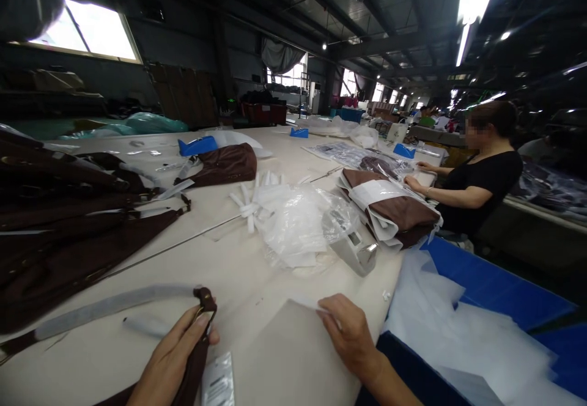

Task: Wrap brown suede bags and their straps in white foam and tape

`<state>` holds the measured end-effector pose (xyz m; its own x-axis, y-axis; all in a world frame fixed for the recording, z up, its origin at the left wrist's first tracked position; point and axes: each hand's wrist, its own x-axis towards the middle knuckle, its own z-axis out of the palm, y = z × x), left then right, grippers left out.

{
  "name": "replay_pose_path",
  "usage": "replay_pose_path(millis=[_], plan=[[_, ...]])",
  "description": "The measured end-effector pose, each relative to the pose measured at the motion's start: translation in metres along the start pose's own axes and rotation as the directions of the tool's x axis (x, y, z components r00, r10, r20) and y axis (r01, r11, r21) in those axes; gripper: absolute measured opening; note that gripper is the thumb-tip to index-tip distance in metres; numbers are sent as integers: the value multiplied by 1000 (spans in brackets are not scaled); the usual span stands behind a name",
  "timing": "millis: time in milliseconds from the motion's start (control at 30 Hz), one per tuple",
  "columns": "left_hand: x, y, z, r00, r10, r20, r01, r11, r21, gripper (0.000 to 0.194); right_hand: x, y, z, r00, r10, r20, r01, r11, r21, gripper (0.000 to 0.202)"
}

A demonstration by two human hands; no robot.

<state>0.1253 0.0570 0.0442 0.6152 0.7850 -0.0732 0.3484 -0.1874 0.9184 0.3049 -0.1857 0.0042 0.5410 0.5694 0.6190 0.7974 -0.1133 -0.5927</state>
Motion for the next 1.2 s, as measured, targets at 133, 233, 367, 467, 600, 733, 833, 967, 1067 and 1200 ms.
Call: replay_pose_path(millis=[133,233,367,467,600,733,833,967,1067,1200], plan=[[1,1,-3,997,-54,61,60,993,-104,50,-9,-5,23,958,-185,219,194,981,-21,25],[1,0,-4,997,-43,61,52,987,-150,51,-6,0,25,952,-134,276,120,990,69,22],[-5,4,-5,995,-19,98,44,964,-262,44,17,-8,18,951,240,197,-291,909,298,15],[-10,6,-4,994,43,96,-10,949,-315,34,47,-17,27,814,560,156,-567,707,422,27],[-15,5,-5,995,45,94,-14,953,-301,40,77,-31,67,695,630,347,-696,470,543,33],[-18,2,-6,986,101,130,-55,945,-322,43,88,-52,111,664,527,530,-731,309,609,36],[-14,-4,-6,979,163,126,-114,937,-329,44,87,-69,131,620,433,654,-771,180,611,39],[-8,-12,-4,977,168,132,-121,945,-304,48,80,-84,143,543,356,760,-819,28,573,43],[-7,-13,-2,978,142,154,-101,964,-246,48,77,-88,146,503,367,783,-799,-148,583,40],[-11,-5,0,984,137,111,-128,988,-83,40,78,-94,145,554,347,757,-749,-189,635,35]])
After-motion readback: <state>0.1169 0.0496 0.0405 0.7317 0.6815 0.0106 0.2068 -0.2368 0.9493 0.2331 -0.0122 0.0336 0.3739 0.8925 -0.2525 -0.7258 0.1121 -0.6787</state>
